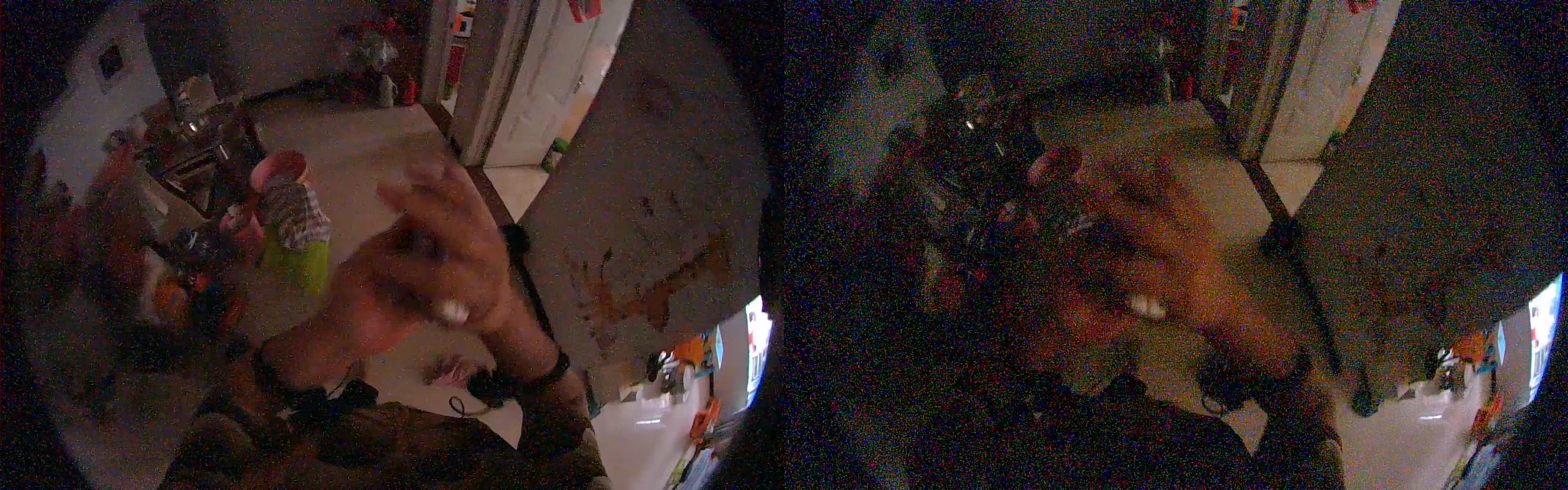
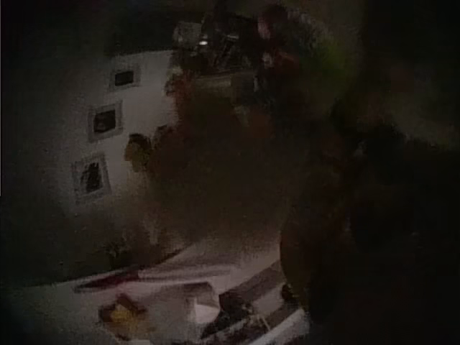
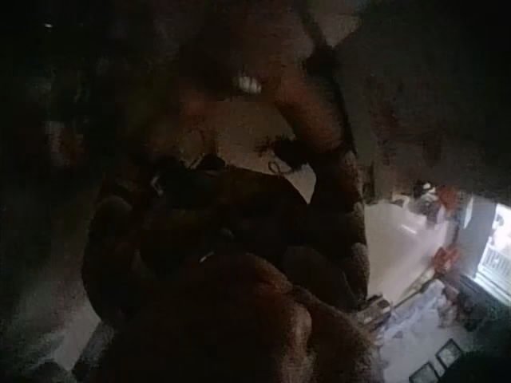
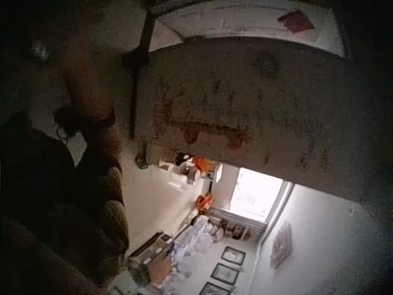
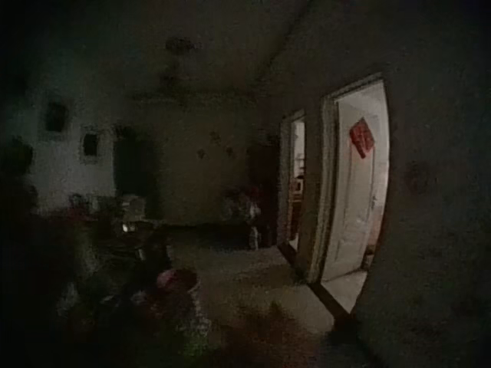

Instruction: Washing and wringing out a purple cloth in a basin of soapy water.

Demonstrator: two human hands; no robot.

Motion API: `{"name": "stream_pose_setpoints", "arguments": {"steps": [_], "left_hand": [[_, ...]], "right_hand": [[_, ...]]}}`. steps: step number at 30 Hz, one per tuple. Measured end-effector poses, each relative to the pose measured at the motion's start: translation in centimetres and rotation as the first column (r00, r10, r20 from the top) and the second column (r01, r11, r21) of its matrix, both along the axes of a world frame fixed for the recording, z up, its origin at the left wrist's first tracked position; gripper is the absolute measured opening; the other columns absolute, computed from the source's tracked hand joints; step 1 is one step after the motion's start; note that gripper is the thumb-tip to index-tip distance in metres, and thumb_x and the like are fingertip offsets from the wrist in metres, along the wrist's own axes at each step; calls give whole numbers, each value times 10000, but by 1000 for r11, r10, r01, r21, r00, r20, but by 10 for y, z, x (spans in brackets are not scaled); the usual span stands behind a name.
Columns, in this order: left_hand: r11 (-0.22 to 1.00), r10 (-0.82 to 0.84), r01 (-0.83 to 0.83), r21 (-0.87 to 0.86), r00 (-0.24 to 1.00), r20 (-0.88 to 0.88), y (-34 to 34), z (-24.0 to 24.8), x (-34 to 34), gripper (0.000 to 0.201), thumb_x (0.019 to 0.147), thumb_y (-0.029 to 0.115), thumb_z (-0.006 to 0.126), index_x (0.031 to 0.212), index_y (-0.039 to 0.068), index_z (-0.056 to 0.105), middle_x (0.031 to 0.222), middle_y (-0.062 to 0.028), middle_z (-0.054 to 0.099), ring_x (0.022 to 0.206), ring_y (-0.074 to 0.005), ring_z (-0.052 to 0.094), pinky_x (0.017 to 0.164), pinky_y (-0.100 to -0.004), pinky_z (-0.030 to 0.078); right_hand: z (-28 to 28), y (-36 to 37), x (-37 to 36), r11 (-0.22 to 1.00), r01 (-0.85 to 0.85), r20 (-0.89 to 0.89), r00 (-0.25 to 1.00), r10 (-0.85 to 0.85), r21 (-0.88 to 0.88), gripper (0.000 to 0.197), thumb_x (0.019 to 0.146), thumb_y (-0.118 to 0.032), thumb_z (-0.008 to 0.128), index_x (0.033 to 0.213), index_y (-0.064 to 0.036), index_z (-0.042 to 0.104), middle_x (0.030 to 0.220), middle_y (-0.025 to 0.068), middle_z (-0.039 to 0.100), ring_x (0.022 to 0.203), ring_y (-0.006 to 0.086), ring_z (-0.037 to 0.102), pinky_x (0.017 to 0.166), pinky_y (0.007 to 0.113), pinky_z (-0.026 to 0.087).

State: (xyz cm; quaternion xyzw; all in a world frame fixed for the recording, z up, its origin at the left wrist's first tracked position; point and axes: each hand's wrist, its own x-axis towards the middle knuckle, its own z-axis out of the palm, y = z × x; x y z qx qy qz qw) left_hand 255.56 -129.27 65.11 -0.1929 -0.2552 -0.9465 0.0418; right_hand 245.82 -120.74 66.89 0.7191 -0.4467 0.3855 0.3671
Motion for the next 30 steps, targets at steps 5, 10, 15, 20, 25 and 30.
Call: {"name": "stream_pose_setpoints", "arguments": {"steps": [5,10,15,20,25,30], "left_hand": [[945,-238,201,259,964,119,-99,-3,-123,407,938,362,335,1253,122,428,1215,-98,519,1035,-243,540,917,-461,421],[909,-308,273,314,949,67,-165,-51,-210,396,926,359,359,1191,97,491,1164,-85,540,1012,-230,541,905,-390,438],[976,-187,150,161,949,252,-219,-30,-288,374,916,352,380,1162,101,508,1098,-62,558,982,-213,547,874,-373,454],[978,-148,93,188,940,306,-196,-4,-317,352,919,331,381,1165,104,491,1058,-38,553,966,-189,544,844,-351,466],[917,-253,198,346,960,122,-178,-26,-349,369,932,308,349,1215,93,448,1115,-57,536,997,-198,537,877,-367,451],[981,48,-13,-196,984,174,-165,9,-347,467,934,359,350,1334,119,321,1299,-100,423,1228,-203,380,1011,-358,343]], "right_hand": [[-19,-92,-100,988,131,-235,961,-147,-81,321,724,-281,582,1006,-137,627,1210,136,526,1119,358,486,924,526,369],[-16,-139,-179,984,109,84,989,-121,137,307,787,-308,560,1030,-130,625,1205,121,528,1149,358,462,943,465,380],[7,-216,-225,812,194,388,802,-454,550,312,834,-302,527,991,-47,614,1121,133,566,1100,269,508,922,404,407],[-4,-156,-284,806,-590,980,-184,-77,-47,298,883,-232,459,1110,-57,542,1157,71,567,1107,217,508,993,381,350],[-4,-200,-320,582,612,308,499,-810,536,269,839,-128,460,1078,-66,566,1214,133,533,1165,279,476,1035,444,287],[14,-169,-309,725,508,326,663,-674,466,347,831,-234,478,1146,-108,553,1270,138,481,1198,293,441,1011,470,314]]}}
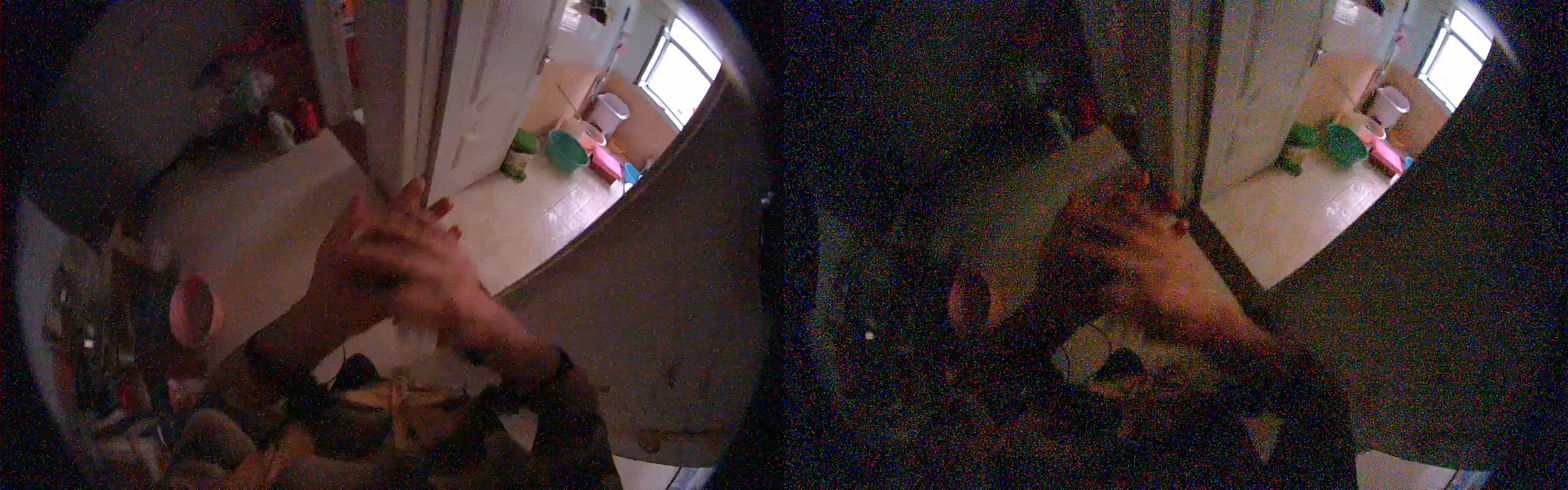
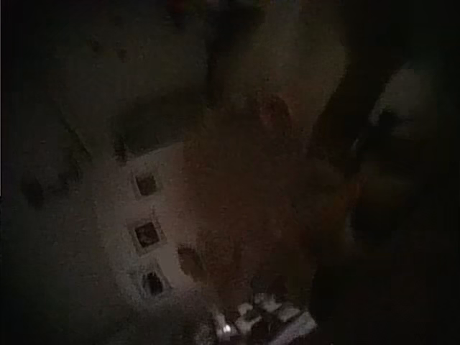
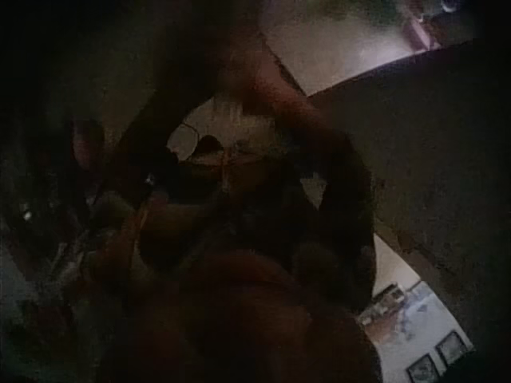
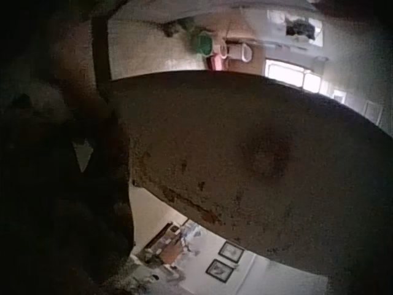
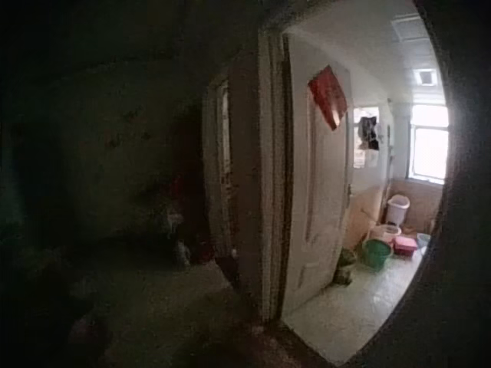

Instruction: Washing and wringing out a purple cloth in a basin of soapy water.

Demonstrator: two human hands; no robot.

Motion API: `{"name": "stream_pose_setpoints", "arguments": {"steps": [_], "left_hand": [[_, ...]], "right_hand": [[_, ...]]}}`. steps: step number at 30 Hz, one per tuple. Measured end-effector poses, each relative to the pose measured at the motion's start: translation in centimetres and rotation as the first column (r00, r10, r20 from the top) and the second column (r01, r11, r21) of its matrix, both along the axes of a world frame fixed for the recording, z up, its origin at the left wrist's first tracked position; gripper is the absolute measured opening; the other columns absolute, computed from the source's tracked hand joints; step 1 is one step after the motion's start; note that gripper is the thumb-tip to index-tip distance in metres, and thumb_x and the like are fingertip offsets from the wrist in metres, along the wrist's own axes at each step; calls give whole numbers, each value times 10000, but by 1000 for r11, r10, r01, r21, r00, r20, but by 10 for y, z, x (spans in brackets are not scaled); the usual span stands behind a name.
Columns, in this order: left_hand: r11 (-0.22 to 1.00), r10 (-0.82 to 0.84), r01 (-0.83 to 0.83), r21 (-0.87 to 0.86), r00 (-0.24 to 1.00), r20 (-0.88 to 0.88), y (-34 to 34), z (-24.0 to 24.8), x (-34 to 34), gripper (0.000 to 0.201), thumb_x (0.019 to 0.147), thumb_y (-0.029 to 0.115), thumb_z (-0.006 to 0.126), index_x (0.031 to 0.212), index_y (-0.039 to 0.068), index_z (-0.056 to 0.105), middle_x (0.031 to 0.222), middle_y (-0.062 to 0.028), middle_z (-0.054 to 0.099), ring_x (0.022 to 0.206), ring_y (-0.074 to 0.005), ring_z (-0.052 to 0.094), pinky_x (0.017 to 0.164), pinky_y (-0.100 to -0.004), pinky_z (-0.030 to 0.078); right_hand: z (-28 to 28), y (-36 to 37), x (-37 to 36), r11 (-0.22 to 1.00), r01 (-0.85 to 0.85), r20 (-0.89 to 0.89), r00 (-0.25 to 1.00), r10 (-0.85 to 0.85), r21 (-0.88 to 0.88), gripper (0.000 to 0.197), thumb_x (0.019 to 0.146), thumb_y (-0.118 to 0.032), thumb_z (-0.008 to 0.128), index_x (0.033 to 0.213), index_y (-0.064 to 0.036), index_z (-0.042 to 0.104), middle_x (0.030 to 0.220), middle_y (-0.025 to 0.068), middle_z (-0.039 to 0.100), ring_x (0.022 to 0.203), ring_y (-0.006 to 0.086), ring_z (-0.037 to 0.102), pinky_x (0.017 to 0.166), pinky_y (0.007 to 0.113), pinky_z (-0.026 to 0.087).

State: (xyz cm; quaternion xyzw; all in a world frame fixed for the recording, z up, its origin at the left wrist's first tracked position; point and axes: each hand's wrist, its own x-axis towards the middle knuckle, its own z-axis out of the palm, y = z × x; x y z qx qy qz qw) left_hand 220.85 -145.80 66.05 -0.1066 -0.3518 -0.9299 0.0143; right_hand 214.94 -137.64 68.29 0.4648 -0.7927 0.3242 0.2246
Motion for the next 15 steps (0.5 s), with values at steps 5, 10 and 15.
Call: {"name": "stream_pose_setpoints", "arguments": {"steps": [5,10,15], "left_hand": [[845,-387,353,403,922,4,-4,19,52,557,916,450,360,1354,115,277,1321,-106,393,1242,-225,364,1028,-435,312],[871,-358,337,357,934,-7,-3,18,-10,561,913,467,355,1355,128,287,1321,-93,398,1237,-227,373,1017,-456,316],[814,-446,432,389,893,-59,32,28,-62,565,910,485,349,1356,142,297,1321,-79,404,1232,-230,383,1007,-477,320]], "right_hand": [[43,27,11,917,-380,-193,897,397,118,371,774,-356,527,1056,-136,626,1277,110,484,1231,261,417,1028,465,299],[11,53,-12,947,-282,194,931,309,-153,382,760,-326,527,1067,-120,623,1275,119,485,1226,268,421,1029,434,302],[58,69,-45,943,-235,10,970,244,-237,398,675,-268,558,1008,-70,652,1249,159,506,1181,328,461,1008,402,329]]}}
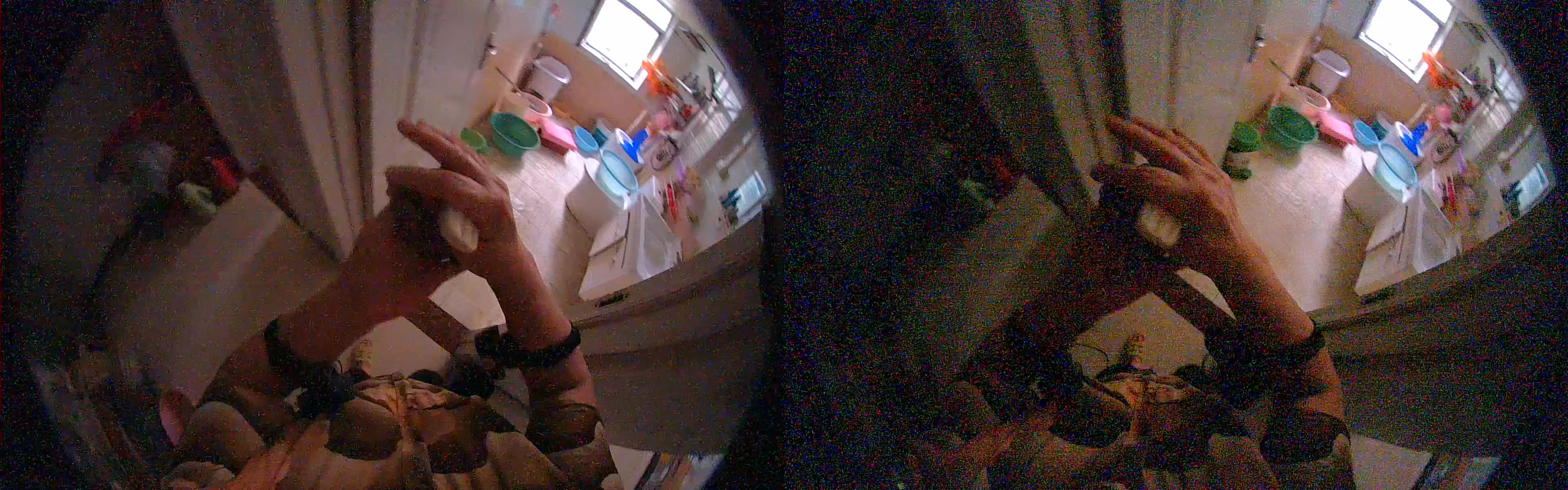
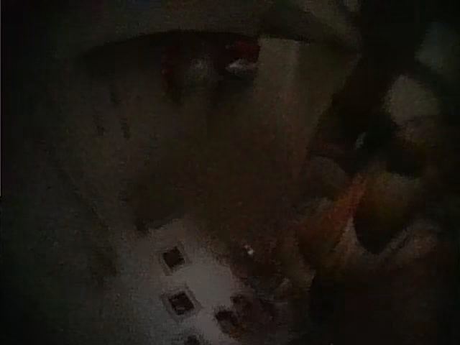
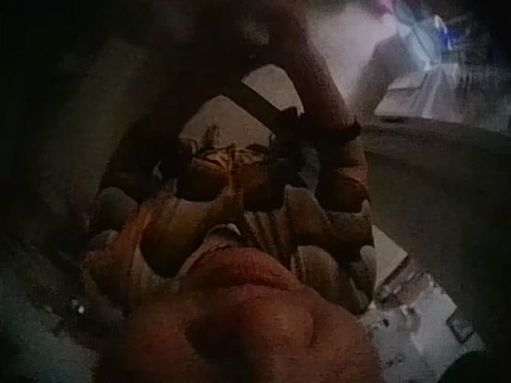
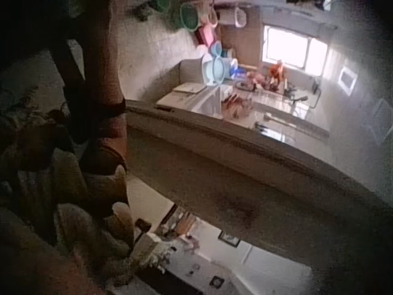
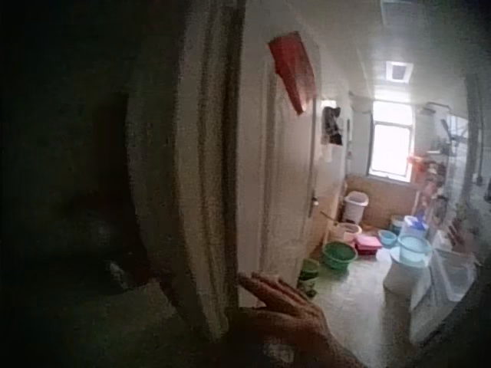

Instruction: Washing and wringing out a purple cloth in a basin of soapy water.

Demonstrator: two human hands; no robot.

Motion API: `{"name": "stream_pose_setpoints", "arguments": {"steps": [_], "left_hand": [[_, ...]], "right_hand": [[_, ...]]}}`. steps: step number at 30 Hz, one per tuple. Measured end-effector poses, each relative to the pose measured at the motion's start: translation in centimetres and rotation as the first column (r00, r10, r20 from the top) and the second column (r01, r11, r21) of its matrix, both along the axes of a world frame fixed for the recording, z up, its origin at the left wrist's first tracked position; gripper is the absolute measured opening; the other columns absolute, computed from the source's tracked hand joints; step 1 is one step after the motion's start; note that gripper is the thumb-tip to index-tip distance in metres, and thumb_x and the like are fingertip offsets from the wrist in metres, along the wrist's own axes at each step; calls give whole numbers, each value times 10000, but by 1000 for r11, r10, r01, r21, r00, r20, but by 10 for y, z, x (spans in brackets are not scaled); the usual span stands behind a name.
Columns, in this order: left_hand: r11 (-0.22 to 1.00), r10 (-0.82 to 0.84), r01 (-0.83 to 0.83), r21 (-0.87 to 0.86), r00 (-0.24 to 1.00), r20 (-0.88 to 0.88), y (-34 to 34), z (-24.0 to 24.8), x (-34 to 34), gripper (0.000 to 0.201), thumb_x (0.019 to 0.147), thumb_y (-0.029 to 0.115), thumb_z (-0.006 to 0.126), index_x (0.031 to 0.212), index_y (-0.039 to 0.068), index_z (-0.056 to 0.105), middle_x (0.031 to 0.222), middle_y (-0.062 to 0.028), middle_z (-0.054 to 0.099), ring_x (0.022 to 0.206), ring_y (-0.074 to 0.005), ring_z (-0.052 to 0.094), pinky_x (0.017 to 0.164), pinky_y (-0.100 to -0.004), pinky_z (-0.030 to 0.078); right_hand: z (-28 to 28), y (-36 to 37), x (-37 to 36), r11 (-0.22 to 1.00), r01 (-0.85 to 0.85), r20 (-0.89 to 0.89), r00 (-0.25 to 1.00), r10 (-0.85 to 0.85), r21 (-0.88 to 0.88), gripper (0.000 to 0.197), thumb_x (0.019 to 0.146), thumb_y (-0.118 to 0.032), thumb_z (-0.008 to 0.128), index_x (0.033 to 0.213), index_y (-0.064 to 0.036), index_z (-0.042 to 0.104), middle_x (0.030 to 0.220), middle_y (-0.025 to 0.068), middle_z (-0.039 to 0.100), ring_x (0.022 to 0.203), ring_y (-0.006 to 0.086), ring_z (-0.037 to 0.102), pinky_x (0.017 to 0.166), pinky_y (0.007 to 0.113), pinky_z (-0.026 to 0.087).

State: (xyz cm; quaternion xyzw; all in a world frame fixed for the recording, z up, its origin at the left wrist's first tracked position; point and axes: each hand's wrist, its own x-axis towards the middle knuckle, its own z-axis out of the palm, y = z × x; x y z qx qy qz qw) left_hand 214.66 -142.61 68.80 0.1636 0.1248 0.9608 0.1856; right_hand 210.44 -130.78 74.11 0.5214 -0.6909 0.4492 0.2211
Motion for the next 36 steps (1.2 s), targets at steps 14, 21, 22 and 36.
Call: {"name": "stream_pose_setpoints", "arguments": {"steps": [14,21,22,36], "left_hand": [[990,-136,139,4,975,-176,220,-70,-180,476,912,477,357,1264,166,433,1298,-52,444,1163,-185,450,961,-424,375],[995,-98,95,-39,991,-87,370,-134,-268,304,945,324,373,1173,160,489,1056,-45,579,936,-222,573,796,-425,492],[995,-101,99,-20,991,-92,401,-155,-286,304,945,324,373,1173,160,489,1056,-45,579,936,-222,573,796,-425,492],[854,-520,515,-73,849,-89,559,-138,-438,437,906,434,387,1209,130,471,1136,-81,553,1071,-220,521,958,-433,389]], "right_hand": [[-106,157,-136,-54,981,204,-15,-979,-189,374,750,-158,572,1123,-143,594,1249,116,516,1103,282,527,952,373,379],[-129,393,-240,860,456,405,848,-342,-228,336,867,-161,543,1196,-95,531,1145,123,584,1034,215,565,885,318,436],[-143,429,-243,845,475,393,846,-360,-247,354,877,-84,501,1229,-54,487,1164,121,565,1048,195,545,890,300,427],[-140,558,-354,446,890,409,373,-833,96,480,823,-187,567,1284,-198,434,983,194,610,867,321,622,710,419,509]]}}
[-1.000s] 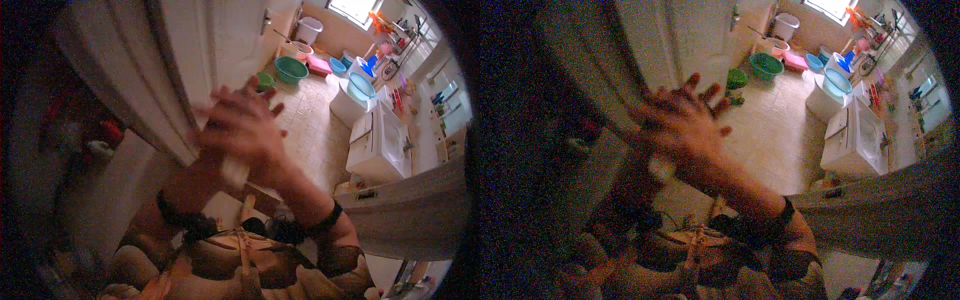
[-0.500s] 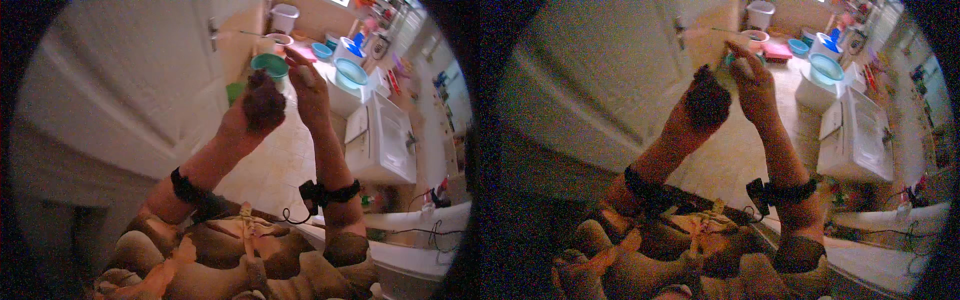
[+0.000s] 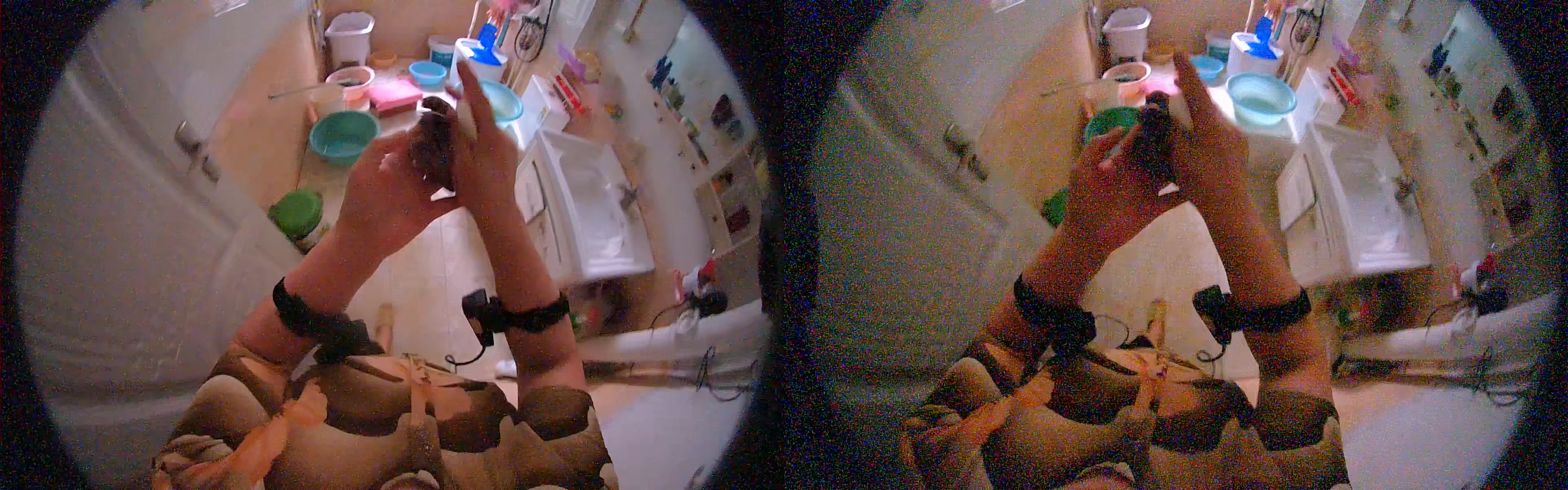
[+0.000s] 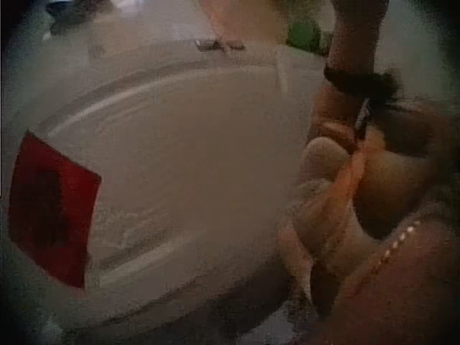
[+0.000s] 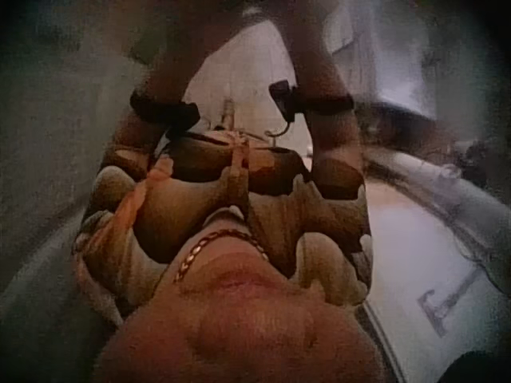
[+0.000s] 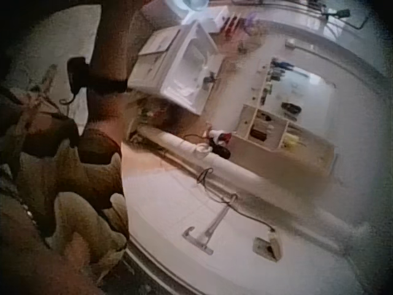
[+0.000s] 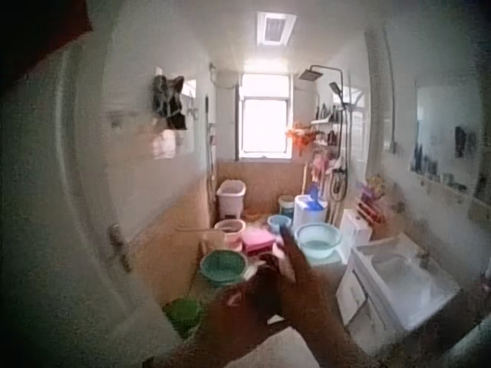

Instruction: Washing and wringing out a purple cloth in a basin of soapy water.

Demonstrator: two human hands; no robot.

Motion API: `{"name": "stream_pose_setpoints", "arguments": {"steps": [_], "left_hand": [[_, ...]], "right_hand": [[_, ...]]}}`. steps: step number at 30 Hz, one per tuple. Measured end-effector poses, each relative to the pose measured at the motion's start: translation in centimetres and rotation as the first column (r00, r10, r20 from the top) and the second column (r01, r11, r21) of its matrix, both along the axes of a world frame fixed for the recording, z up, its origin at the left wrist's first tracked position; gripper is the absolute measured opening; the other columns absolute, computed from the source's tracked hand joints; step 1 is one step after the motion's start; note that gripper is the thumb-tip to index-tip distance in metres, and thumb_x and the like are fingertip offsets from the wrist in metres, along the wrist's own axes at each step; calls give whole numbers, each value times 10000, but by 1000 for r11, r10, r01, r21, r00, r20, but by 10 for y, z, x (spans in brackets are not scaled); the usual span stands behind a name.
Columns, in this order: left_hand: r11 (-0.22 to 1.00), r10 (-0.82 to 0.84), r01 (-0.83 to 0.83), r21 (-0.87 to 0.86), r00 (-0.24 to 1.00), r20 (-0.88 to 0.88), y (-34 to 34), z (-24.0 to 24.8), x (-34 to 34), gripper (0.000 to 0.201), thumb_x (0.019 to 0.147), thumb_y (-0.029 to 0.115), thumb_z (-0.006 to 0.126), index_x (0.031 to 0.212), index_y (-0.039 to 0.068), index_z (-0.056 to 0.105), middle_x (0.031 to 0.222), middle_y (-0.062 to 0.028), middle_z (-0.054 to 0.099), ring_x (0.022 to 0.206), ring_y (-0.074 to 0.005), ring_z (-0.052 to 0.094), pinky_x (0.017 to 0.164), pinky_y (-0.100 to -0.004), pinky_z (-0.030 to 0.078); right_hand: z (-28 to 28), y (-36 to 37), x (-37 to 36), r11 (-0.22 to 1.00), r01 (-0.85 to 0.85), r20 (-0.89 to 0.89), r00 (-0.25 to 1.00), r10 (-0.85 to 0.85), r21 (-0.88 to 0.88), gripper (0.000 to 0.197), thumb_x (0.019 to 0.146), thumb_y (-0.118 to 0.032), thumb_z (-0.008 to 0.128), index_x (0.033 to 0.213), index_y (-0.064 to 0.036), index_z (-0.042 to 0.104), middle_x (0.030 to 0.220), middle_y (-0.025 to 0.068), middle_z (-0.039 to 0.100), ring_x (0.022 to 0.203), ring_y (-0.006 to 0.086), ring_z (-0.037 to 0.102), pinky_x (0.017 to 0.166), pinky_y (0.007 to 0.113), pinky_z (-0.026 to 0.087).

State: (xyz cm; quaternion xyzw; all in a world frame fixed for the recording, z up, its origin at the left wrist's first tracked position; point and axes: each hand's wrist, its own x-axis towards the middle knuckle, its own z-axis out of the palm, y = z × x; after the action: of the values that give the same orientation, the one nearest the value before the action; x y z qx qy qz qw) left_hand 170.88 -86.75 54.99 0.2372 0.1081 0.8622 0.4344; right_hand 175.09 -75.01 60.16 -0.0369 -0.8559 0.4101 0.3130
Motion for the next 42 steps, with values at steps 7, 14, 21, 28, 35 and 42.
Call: {"name": "stream_pose_setpoints", "arguments": {"steps": [7,14,21,28,35,42], "left_hand": [[980,34,6,-197,979,199,107,6,-90,353,928,332,361,1151,105,514,1130,-97,564,1047,-220,531,942,-413,405],[999,37,-36,39,999,-17,166,-9,-205,495,897,486,366,1207,120,487,1248,-118,480,1167,-257,449,985,-456,359],[976,179,-170,-136,982,52,214,33,-309,476,908,413,363,1250,93,447,1234,-98,502,1163,-258,449,1005,-448,327],[970,234,-219,-105,958,164,271,21,-376,423,925,335,307,1238,81,438,1255,-125,476,1150,-311,460,1000,-489,337],[976,218,-209,-63,942,255,258,-9,-468,455,907,388,322,1200,72,469,1220,-193,491,1126,-367,479,953,-557,363],[997,-10,-18,68,920,393,298,-22,-600,558,882,548,311,1278,167,404,1310,-183,405,1192,-409,396,955,-611,303]], "right_hand": [[-10,74,-112,846,75,-113,993,-17,528,453,767,-90,536,1216,-131,492,1093,195,568,878,296,614,752,432,493],[-49,118,-218,921,-55,-272,947,170,387,455,714,-43,547,1162,-122,557,1218,135,529,1127,290,506,943,379,394],[-12,201,-309,932,-242,-396,855,336,269,339,742,-135,589,1078,-172,598,1109,96,577,1058,293,538,934,352,419],[-2,259,-442,915,-245,-373,855,361,322,285,763,-117,573,1038,-47,542,1099,161,556,910,326,592,777,386,503],[-16,327,-501,959,-181,-39,983,177,-218,326,889,-274,511,1094,-20,519,788,65,572,706,136,545,627,284,457],[-53,274,-596,900,-89,-259,941,216,427,233,845,-215,494,1028,-82,551,968,118,608,981,337,556,837,442,431]]}}
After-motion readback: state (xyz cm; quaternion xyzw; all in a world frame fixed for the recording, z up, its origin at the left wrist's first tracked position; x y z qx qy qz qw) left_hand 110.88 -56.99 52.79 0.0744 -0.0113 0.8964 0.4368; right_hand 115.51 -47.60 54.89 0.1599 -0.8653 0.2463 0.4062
